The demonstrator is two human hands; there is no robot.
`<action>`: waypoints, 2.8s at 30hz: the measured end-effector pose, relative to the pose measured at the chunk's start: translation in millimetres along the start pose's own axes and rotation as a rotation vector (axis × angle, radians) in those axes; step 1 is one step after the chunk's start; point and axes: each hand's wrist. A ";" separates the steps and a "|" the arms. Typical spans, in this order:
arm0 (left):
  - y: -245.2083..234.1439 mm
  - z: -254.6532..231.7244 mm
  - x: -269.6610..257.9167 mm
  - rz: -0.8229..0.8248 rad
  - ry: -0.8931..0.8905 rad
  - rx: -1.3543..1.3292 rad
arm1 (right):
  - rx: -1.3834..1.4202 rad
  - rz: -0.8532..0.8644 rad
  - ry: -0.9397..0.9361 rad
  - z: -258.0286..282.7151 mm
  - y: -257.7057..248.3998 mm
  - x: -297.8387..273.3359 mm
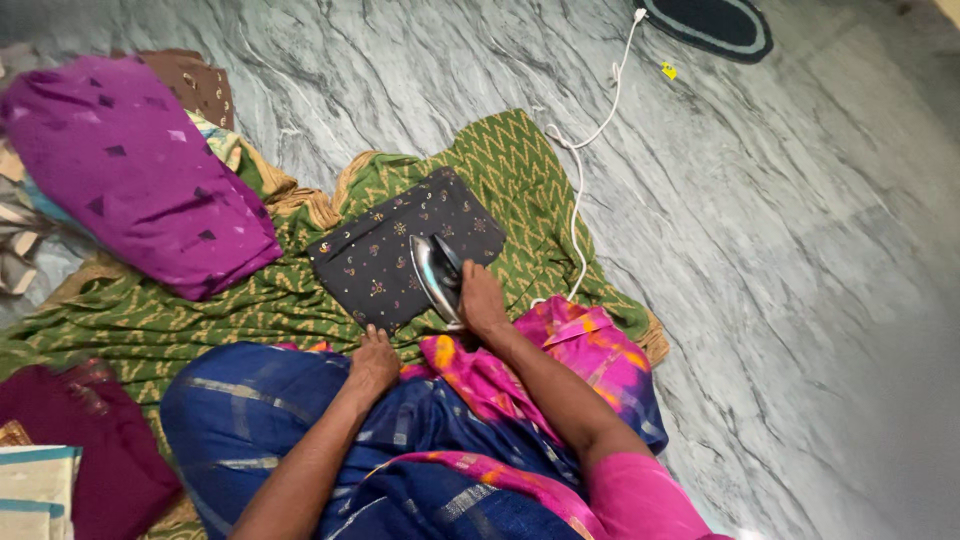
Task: The person sits on the floor and irons several folded garments one by one using a handheld electric iron. They smooth each piece, move it aside, and proceed to the next item from a nearby pile.
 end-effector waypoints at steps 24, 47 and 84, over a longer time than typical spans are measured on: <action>-110.2 -95.7 41.6 -0.377 0.227 0.233 | -0.183 0.049 0.600 -189.9 6.1 18.8; -364.3 -125.4 -13.5 -0.290 0.413 -0.199 | -0.128 -0.013 0.625 -192.0 14.7 29.6; -59.2 31.4 5.6 0.188 0.035 0.233 | 0.239 -0.328 -0.209 17.7 -40.0 31.0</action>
Point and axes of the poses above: each hand's wrist, its own x-axis towards the middle knuckle, its own y-axis out of the palm, z = x × y, and after that the axes turned 5 degrees about z, right-handed
